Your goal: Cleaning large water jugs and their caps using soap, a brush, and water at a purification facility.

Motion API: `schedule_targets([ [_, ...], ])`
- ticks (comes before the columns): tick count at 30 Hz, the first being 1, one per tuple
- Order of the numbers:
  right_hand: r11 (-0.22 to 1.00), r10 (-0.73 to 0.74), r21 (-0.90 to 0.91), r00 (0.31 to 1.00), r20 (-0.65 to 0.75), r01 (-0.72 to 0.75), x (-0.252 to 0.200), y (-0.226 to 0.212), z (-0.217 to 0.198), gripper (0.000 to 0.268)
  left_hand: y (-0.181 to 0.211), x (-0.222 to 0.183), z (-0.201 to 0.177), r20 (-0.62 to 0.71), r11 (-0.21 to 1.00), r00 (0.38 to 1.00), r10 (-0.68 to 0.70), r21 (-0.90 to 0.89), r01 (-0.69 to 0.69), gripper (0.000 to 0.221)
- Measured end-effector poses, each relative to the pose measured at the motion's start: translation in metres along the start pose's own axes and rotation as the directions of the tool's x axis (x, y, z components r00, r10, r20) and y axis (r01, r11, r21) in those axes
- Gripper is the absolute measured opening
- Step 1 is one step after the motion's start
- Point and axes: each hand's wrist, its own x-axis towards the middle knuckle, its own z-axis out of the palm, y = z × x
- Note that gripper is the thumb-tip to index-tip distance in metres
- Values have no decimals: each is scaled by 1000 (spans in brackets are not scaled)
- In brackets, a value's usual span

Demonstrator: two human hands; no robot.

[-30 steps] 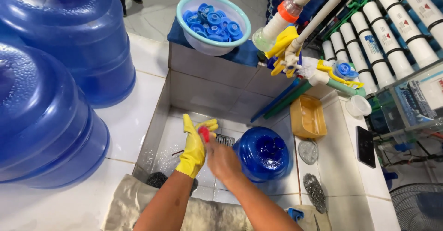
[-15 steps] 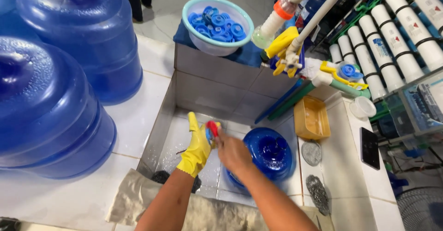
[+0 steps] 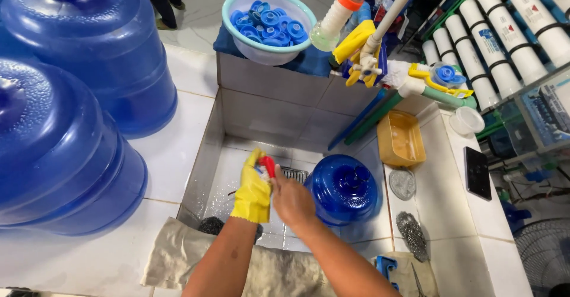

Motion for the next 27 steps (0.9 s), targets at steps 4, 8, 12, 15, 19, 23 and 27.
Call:
schedule_targets([
  [4, 993, 38, 105, 991, 128, -51, -15, -24, -22, 53, 12, -6, 2, 34, 994, 999, -8, 110, 4, 35],
  [8, 966, 90, 227, 985, 145, -122, -23, -43, -42, 53, 13, -36, 7, 48, 986, 990, -134, -90, 137, 22],
  [12, 962, 29, 259, 974, 226, -89, 0, -3, 16, 54, 18, -47, 10, 171, 992, 985, -38, 127, 17, 26],
  [15, 977, 90, 188, 994, 58, -100, 0, -9, 1, 54, 17, -1, -14, 146, 973, 965, -220, 99, 207, 34],
  [19, 969, 65, 230, 994, 92, -84, -26, -36, -22, 52, 27, -5, -7, 213, 967, 944, -252, 40, 250, 35],
  [23, 963, 134, 229, 990, 47, -141, -1, -23, -13, 53, 9, 26, -22, 177, 959, 956, -234, 200, 198, 39],
  [27, 989, 10, 146, 991, 132, -29, -25, -21, -20, 49, 32, -7, 0, 247, 965, 957, -154, 243, 93, 41],
])
